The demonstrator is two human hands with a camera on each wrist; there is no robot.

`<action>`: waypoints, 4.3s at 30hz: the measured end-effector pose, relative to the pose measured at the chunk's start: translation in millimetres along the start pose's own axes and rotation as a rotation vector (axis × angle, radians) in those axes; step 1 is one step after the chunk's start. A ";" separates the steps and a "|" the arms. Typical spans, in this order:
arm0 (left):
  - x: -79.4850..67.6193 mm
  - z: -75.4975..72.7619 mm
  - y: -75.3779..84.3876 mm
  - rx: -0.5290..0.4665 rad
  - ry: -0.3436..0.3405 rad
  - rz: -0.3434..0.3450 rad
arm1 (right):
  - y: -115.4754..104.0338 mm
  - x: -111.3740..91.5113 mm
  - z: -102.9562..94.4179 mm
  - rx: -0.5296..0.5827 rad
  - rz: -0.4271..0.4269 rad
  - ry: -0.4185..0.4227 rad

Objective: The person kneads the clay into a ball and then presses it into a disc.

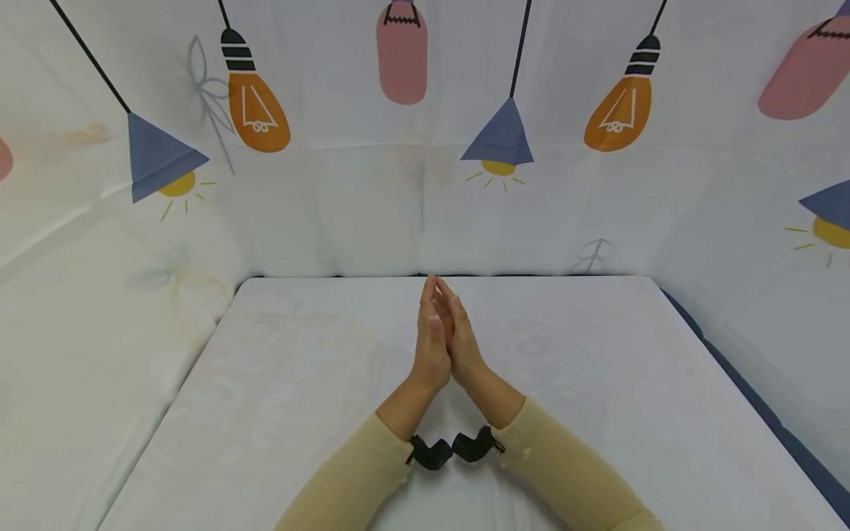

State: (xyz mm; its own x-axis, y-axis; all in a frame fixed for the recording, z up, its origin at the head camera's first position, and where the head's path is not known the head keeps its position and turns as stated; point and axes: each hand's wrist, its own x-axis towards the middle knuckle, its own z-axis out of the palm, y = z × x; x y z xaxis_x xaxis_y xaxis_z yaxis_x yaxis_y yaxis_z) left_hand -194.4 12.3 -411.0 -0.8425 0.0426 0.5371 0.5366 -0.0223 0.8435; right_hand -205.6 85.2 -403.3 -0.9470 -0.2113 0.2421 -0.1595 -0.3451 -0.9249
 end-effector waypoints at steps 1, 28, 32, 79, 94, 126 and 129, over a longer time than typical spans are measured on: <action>1.4 -0.5 -0.2 -0.014 0.005 -0.012 | -0.3 -1.1 1.2 0.000 0.008 0.001; 7.3 -19.8 -20.7 0.079 -0.088 -0.158 | -29.6 -9.7 3.2 -0.123 -0.030 -0.039; 6.0 -17.4 -19.1 0.094 -0.163 -0.077 | -32.2 -4.6 -0.1 -0.077 -0.033 -0.007; 5.7 -20.7 -3.0 0.025 -0.029 -0.126 | -12.5 -10.1 2.1 -0.124 0.132 -0.080; 5.3 -18.0 -10.6 0.319 -0.125 -0.160 | -30.5 -10.0 -5.8 -0.096 0.080 -0.014; -4.0 -10.3 -1.2 -0.152 -0.166 -0.178 | -8.2 7.0 -18.6 -0.246 0.070 0.002; -3.2 -11.3 -0.7 -0.144 -0.128 -0.188 | -6.9 3.2 -14.3 -0.261 0.038 -0.039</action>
State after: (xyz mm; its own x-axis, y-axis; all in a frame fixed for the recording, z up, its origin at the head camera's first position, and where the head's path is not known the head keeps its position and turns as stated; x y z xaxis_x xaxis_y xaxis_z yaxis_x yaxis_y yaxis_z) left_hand -192.6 0.9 -413.2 -0.9090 0.1851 0.3734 0.3510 -0.1430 0.9254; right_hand -211.6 100.0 -400.3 -0.9431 -0.2563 0.2117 -0.1950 -0.0893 -0.9767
